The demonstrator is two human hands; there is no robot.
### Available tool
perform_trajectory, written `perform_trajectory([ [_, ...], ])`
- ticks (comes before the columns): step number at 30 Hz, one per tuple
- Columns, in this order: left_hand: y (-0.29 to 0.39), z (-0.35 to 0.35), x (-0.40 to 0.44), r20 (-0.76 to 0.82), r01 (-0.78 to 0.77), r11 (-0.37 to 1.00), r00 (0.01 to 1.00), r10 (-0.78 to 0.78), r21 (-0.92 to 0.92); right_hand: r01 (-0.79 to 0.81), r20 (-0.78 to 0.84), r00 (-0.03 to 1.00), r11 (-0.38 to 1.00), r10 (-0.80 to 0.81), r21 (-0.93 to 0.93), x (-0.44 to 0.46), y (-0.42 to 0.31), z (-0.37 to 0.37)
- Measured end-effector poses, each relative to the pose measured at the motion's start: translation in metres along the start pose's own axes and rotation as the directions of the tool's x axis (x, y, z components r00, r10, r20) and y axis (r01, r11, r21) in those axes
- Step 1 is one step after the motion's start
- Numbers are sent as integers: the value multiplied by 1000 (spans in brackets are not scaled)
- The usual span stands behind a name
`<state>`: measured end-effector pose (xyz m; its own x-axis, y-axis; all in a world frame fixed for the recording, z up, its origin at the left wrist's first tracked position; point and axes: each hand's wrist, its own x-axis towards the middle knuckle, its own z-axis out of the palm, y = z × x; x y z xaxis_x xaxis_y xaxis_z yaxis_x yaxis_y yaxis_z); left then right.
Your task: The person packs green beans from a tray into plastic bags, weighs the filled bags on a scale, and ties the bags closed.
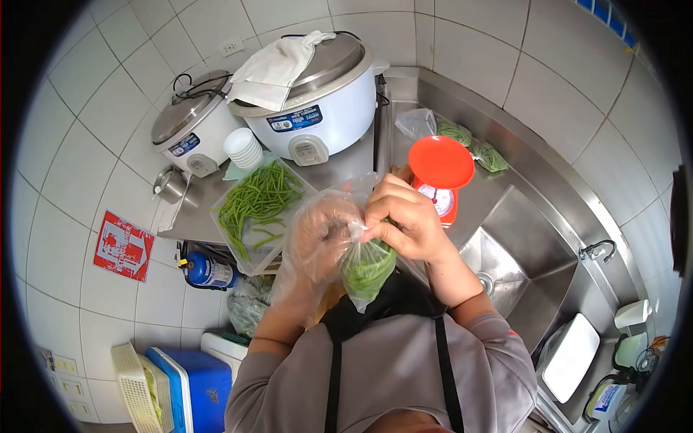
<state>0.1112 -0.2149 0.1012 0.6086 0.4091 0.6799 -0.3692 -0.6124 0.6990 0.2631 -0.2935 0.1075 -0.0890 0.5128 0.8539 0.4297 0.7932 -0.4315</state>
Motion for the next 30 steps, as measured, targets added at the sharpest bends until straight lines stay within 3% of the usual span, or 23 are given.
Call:
perform_trajectory([
  [4, 9, -1, 1, -5, -57, 998, 998, 57, 0, 103, 29, 995, 988, -100, -117, 2, -7, -1],
  [7, 7, -5, -2, 17, -136, 986, 991, 135, 95, 45, 66, 997, 999, -45, 3, 0, -6, -2],
  [11, 5, -8, 0, 52, -226, 914, 974, 222, 337, -212, 101, 976, 955, 195, 205, -3, 2, 0],
  [14, -3, -10, 4, 104, -204, 899, 979, 178, 387, -384, 167, 922, 874, 348, 297, -8, 24, 1],
  [17, -16, -16, 2, 24, -7, 882, 1000, -5, 471, -366, 133, 928, 921, 349, 133, -10, 42, 2],
  [19, -48, -24, -1, 111, -44, 884, 994, -9, 465, -381, 122, 919, 924, 375, 24, -13, 52, 7],
  [21, -61, -26, -1, 121, 151, 908, 969, -213, 391, -416, 106, 901, 907, 420, -61, -25, 74, 14],
  [22, -82, -24, -8, 61, 360, 907, 923, -381, 219, -405, 82, 908, 911, 410, -74, -34, 87, 20],
  [25, -121, -13, -23, -5, 378, 905, 923, -384, 194, -460, 31, 882, 872, 471, -167, -55, 113, 34],
  [28, -167, -8, -38, -55, 308, 920, 951, -304, 241, -416, -92, 909, 872, 407, -256, -85, 150, 58],
  [30, -168, -3, -43, -68, 185, 891, 983, -173, 415, -455, -178, 890, 848, 420, -273, -96, 159, 69],
])
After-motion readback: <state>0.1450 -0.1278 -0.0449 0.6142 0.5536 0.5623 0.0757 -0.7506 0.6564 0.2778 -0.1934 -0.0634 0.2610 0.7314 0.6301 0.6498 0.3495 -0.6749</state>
